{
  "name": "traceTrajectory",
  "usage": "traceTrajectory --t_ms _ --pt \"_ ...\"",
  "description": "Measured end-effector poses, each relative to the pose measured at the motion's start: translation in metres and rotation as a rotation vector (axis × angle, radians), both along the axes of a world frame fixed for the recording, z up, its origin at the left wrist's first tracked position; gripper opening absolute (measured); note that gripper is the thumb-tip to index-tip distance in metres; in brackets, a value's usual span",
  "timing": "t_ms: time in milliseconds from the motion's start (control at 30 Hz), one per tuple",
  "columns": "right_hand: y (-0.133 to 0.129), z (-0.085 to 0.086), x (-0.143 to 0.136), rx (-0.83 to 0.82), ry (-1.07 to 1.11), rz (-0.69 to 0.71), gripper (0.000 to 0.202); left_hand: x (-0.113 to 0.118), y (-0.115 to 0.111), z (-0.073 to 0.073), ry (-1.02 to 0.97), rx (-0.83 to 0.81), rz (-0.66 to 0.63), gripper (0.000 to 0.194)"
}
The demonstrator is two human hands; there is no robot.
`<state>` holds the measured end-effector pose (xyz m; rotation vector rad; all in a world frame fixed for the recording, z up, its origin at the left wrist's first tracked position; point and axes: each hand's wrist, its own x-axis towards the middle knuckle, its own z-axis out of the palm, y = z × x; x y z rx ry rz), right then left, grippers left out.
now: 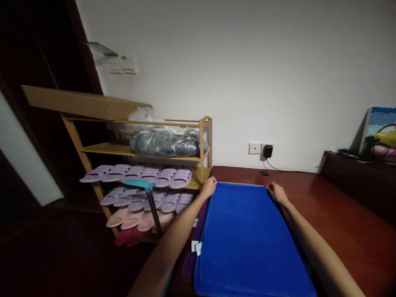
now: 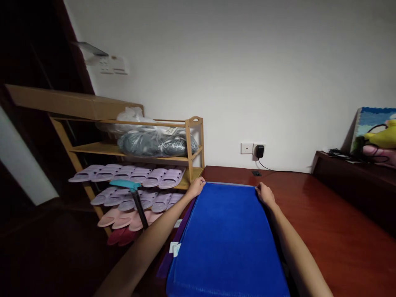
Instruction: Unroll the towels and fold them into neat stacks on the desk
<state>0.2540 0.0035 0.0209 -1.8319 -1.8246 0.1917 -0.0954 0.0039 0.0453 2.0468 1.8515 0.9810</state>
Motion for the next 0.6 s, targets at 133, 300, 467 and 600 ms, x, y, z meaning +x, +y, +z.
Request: traceTrajectory --t_ms 133,300,467,600 --pt "-0.018 0.001 -0.023 0.055 -0.090 0.029 0.046 0.018 -0.027 0.000 0.184 0.119 -0.133 0.036" --pt "-0.038 -0.016 -0.048 -0.081 -0.259 0.267 0.072 0.040 -0.045 -0.016 0.448 -0.033 -0.309 0.064" --pt "-0.041 -0.017 -0.051 -0.163 -0.301 0.259 0.074 0.045 -0.041 -0.024 0.458 -0.146 -0.312 0.066" --pt "-0.066 0.004 -0.052 -0.075 -0.282 0.229 0.070 0.041 -0.069 -0.005 0.451 -0.015 -0.306 0.058"
